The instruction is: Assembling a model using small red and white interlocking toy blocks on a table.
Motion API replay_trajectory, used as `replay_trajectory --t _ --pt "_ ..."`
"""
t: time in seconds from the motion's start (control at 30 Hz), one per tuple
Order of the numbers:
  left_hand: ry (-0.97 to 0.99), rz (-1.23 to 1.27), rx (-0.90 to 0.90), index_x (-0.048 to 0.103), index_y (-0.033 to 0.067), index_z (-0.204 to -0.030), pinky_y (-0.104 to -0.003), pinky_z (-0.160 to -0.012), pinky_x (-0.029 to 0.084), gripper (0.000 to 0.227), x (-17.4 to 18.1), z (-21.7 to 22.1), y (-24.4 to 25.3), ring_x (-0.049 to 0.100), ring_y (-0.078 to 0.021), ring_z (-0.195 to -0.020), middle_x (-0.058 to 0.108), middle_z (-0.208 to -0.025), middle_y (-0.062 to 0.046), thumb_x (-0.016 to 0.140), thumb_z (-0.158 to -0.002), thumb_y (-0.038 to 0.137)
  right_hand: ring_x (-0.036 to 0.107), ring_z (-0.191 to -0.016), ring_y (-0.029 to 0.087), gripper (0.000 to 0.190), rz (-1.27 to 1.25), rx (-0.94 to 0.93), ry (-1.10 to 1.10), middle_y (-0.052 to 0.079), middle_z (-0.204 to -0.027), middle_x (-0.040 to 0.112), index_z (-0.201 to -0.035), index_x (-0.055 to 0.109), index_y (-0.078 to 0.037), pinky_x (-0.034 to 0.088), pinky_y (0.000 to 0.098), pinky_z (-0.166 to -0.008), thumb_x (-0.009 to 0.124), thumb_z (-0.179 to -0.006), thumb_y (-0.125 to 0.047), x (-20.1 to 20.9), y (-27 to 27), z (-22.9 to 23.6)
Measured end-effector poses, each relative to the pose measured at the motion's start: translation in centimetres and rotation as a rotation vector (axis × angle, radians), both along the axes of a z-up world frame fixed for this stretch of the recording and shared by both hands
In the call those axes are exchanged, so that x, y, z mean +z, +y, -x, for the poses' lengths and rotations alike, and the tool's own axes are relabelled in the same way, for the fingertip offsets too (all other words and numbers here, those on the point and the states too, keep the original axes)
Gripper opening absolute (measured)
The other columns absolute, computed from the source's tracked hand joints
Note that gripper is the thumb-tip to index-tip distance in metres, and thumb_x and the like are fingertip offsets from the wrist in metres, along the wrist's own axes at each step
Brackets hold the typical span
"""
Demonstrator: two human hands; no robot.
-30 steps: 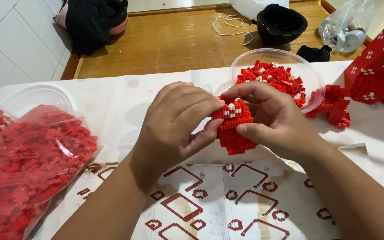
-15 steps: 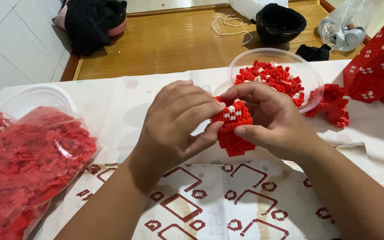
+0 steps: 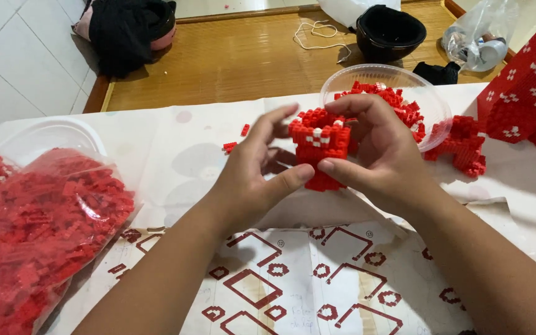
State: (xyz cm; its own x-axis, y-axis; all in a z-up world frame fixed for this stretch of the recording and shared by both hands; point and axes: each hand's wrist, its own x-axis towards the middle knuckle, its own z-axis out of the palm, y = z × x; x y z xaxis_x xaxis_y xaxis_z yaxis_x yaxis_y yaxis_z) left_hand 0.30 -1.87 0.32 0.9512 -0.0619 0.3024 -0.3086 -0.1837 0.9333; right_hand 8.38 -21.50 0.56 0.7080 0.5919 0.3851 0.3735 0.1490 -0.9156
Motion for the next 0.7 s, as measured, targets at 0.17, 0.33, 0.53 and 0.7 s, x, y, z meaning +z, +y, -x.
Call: replay_trajectory --t 0.17,0.33,0.53,0.7 --pt "0.146 0.240 -0.107 0.034 0.0100 -0.152 -0.036 -0.072 0.064 0.075 -0.1 -0.5 -0.4 0.069 -0.0232 -0.098 0.057 -0.138 -0.017 0.062 -0.088 0.036 0.064 -0.113 0.022 0.074 0.064 0.003 -0.112 0.015 -0.127 0.058 -0.133 0.047 -0.002 0.063 0.0320 -0.094 0.083 -0.070 -0.017 -0.2 0.0 -0.4" --pt "0.277 0.405 -0.091 0.046 0.0156 -0.148 -0.040 -0.068 0.063 0.060 0.2 -0.6 -0.6 0.070 -0.0247 -0.096 0.062 -0.133 -0.011 0.053 -0.093 0.038 0.063 -0.113 0.021 0.085 0.135 -0.014 -0.172 0.014 -0.128 0.058 -0.134 0.046 -0.003 0.062 0.0302 -0.091 0.088 -0.062 -0.023 -0.5 0.0 -0.5" --pt "0.356 0.443 -0.048 0.057 0.0156 -0.143 -0.042 -0.068 0.063 0.048 0.1 -1.1 -0.4 0.069 -0.0245 -0.088 0.071 -0.112 -0.014 0.050 -0.096 0.021 0.066 -0.102 0.021 0.073 0.135 0.098 -0.015 0.012 -0.121 0.054 -0.141 0.045 -0.005 0.066 0.0328 -0.084 0.067 -0.084 -0.045 -0.1 -0.2 -0.5" --pt "0.093 0.360 -0.106 0.059 0.0093 -0.140 -0.033 -0.105 0.051 0.054 -2.5 -1.9 0.0 0.064 -0.0218 -0.123 0.067 -0.138 -0.013 0.043 -0.090 0.021 0.059 -0.109 0.020 0.093 0.170 -0.061 -0.088 0.013 -0.121 0.059 -0.135 0.053 -0.001 0.055 0.0315 -0.090 0.028 -0.088 -0.077 -0.3 -0.3 -1.1"
